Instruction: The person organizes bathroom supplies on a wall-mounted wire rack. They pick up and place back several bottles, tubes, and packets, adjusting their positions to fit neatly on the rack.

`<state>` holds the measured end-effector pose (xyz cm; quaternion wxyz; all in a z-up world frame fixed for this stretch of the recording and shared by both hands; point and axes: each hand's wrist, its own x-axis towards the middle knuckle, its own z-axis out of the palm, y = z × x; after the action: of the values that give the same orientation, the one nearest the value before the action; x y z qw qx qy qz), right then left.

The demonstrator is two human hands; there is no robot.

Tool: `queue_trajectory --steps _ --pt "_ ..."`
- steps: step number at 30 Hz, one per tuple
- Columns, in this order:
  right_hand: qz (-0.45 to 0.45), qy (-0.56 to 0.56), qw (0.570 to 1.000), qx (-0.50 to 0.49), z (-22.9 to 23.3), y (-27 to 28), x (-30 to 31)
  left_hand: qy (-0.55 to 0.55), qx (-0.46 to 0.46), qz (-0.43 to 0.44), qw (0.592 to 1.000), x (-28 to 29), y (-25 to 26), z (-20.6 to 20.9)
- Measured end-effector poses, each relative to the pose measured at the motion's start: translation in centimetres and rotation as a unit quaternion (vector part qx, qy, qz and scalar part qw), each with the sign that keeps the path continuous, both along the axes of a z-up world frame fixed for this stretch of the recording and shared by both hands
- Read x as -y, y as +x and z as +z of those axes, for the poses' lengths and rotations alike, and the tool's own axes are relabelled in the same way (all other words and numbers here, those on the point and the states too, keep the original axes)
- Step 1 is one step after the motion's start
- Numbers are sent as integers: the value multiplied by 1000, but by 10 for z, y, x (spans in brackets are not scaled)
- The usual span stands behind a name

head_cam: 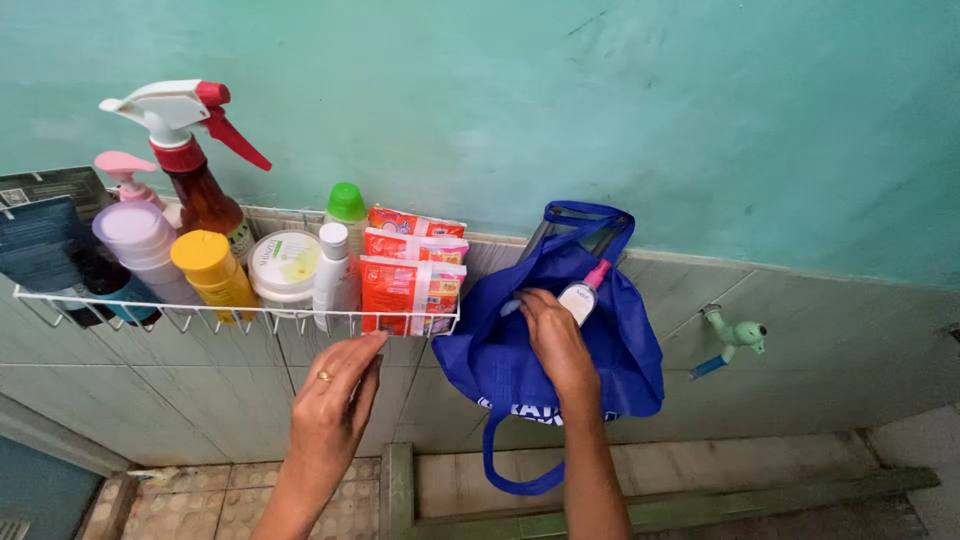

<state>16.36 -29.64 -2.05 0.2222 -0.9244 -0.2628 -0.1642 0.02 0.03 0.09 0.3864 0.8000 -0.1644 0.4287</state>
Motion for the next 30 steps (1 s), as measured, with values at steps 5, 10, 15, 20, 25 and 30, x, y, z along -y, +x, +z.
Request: queue_trajectory --steps 5,10,15,20,25,30 --pt "1 -18 1000 -16 -12 11 -1 -5 -4 -4 1000 -3 -1 0" --pt "19 -49 998 -35 -19 17 -1 -5 -8 0 1000 -5 -3 -4" --pt "32 -72 996 -29 -33 27 3 -5 -16 -3 1000 -8 -6 -8" --pt "19 -80 996 -44 -12 12 -2 0 0 4 1000 -13 -11 -6" --pt "12 -130 991 -29 -27 15 4 1 -6 5 1000 -16 -13 -7" --pt "-16 -147 988 -44 -31 13 6 -3 -23 -2 1000 -16 -17 -2"
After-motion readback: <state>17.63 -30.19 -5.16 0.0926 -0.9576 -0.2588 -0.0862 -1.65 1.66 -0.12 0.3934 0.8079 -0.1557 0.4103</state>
